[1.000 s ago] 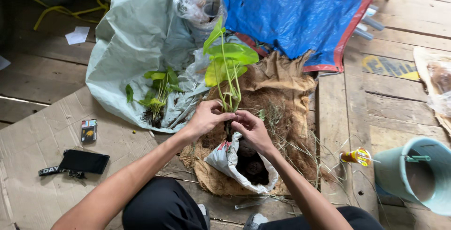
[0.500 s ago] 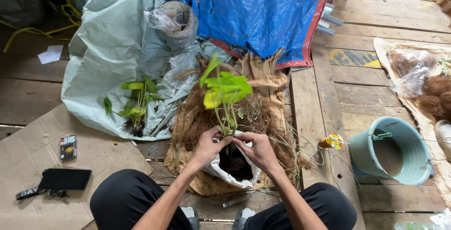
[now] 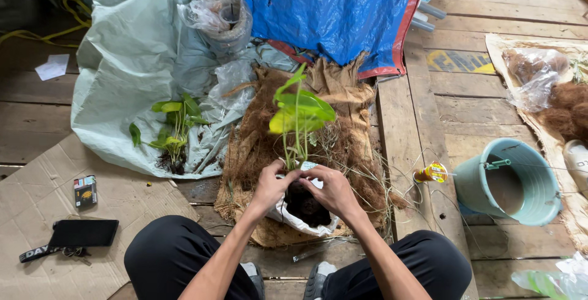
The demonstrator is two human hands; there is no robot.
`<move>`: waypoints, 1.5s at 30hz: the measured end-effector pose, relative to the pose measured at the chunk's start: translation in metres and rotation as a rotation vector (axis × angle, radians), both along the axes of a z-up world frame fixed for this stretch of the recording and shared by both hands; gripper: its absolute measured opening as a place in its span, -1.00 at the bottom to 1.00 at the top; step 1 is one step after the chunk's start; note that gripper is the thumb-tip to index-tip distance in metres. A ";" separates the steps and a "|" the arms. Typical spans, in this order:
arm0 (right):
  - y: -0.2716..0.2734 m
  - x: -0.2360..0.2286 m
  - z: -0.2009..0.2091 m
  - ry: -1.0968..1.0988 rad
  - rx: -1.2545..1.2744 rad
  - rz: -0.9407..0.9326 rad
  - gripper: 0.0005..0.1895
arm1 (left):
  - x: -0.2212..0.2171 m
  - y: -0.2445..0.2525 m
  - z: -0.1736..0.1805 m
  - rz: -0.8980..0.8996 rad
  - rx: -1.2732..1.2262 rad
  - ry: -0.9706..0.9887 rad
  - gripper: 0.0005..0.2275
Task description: The person sits on the floor and packs soil around the roots of a plant. They use their hands to scoop soil from a bag and press it firmly around the root ball to create a stable base.
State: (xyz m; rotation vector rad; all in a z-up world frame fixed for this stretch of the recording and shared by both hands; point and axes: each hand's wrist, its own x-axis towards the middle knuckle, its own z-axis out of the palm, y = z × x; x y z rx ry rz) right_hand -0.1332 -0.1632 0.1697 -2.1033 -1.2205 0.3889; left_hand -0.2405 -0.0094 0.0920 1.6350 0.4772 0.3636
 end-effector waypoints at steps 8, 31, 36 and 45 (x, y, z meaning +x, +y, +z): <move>0.000 0.016 -0.089 0.128 -0.422 -0.049 -0.64 | 0.007 0.009 -0.002 0.192 -0.226 -0.013 -0.77; -0.022 -0.036 -0.232 -0.160 -0.183 -0.439 -0.73 | -0.029 0.008 0.010 0.217 -0.453 -0.086 -0.70; -0.059 -0.010 -0.250 -0.120 -0.214 -0.745 -0.49 | -0.026 0.004 -0.004 0.205 -0.348 -0.007 -0.74; -0.064 -0.007 -0.284 0.057 -0.291 -0.768 -0.40 | -0.002 -0.007 -0.090 0.198 -0.360 0.284 -0.82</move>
